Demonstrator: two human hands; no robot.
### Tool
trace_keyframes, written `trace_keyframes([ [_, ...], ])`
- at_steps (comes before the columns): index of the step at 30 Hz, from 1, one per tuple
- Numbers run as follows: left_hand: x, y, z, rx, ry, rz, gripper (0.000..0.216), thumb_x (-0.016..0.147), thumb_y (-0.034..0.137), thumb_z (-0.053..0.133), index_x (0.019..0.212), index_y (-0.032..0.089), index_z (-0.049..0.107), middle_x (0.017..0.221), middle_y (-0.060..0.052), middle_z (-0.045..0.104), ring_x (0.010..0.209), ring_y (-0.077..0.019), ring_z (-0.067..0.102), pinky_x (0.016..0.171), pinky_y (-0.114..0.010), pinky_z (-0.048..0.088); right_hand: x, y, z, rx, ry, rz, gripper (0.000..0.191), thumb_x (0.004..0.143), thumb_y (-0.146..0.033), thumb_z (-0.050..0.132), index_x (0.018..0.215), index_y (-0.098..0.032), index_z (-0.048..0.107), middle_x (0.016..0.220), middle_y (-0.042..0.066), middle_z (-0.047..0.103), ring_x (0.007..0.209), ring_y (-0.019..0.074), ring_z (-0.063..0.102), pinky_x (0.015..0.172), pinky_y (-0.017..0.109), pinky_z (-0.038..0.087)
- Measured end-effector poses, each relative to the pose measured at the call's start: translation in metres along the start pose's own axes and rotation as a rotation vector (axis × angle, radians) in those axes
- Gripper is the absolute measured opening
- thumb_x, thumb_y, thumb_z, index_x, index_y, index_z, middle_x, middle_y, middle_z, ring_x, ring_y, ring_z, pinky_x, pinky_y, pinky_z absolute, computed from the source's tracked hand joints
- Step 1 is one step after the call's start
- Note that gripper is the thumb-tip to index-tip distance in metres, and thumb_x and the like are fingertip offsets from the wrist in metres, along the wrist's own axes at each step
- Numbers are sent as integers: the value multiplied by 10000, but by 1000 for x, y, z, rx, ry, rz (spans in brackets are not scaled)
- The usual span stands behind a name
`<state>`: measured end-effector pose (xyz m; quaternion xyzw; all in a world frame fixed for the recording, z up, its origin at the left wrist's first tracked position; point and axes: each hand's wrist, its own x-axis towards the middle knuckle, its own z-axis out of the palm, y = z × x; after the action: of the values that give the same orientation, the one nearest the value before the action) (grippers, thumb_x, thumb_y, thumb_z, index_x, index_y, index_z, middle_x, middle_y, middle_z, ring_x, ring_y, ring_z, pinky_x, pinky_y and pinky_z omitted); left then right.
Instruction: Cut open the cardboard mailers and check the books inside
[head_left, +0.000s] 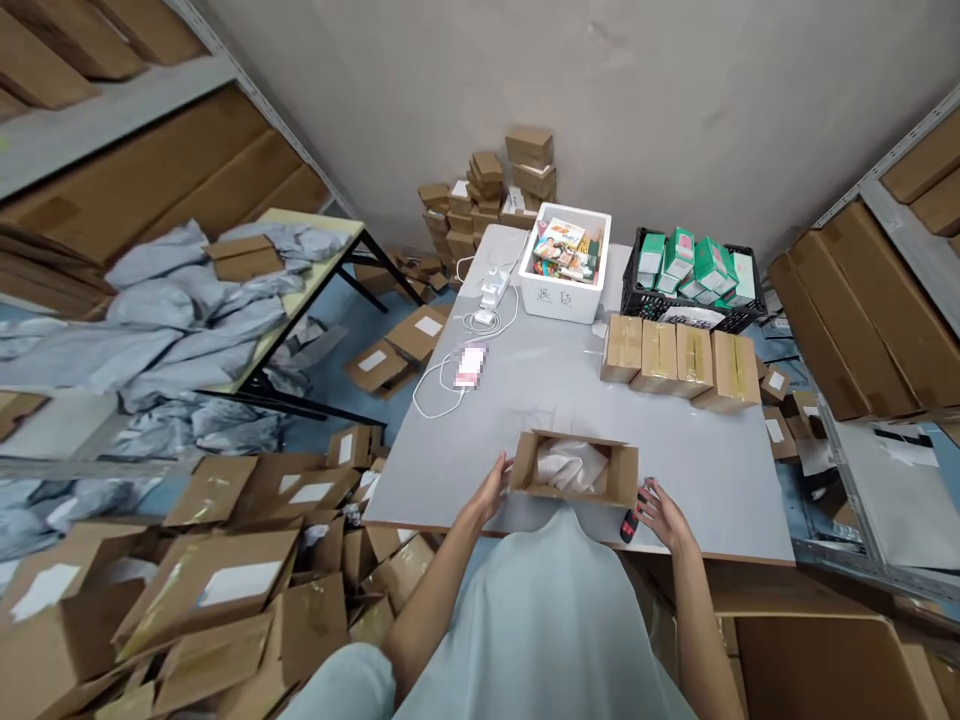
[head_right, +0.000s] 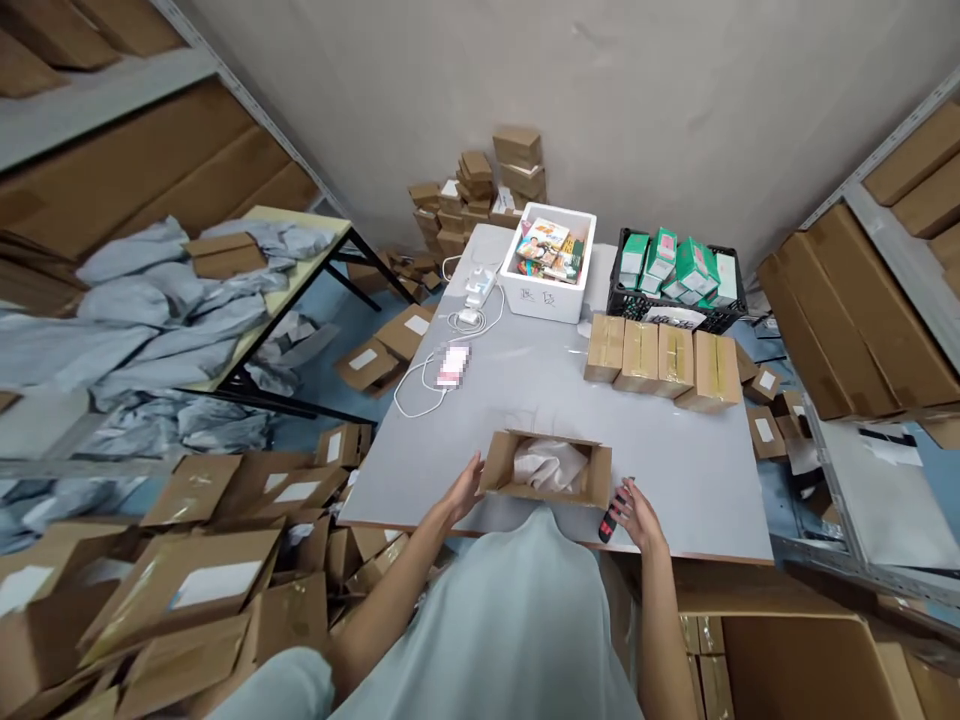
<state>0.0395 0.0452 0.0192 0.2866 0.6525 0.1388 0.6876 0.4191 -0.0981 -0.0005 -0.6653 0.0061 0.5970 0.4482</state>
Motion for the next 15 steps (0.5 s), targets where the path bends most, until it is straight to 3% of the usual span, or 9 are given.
trace_keyframes([
  [2,0,3,5,-21,-14,28,977,880,988,442,1493,274,708,1699,-211,582,1646,-407,470,1317,-613,356,-1,-9,24,-4,-153,62,506,728,-585,862,1107,-265,761,1127,96,867,1003,300,838,987,558,673],
  [6,-12,11,-3,-105,26,135,874,892,936,520,1469,316,733,1753,-149,532,1702,-389,379,1324,-568,359,-14,-31,62,-74,-266,-62,461,768,-556,859,1133,-282,794,1197,57,863,1115,288,811,972,506,677],
  [10,-38,18,-31,-277,16,266,724,894,872,624,1244,278,845,1534,-161,738,1583,-406,546,1285,-509,426,-31,-58,91,-179,-370,-159,460,837,-612,811,1174,-299,813,1271,47,850,1175,292,792,983,477,669],
  [15,-78,9,-70,-543,148,435,699,895,853,688,1148,227,867,1375,-187,812,1497,-392,628,1225,-457,491,-40,-81,144,-365,-423,-195,440,791,-598,838,1093,-278,822,1133,49,872,1018,295,793,934,480,676],
])
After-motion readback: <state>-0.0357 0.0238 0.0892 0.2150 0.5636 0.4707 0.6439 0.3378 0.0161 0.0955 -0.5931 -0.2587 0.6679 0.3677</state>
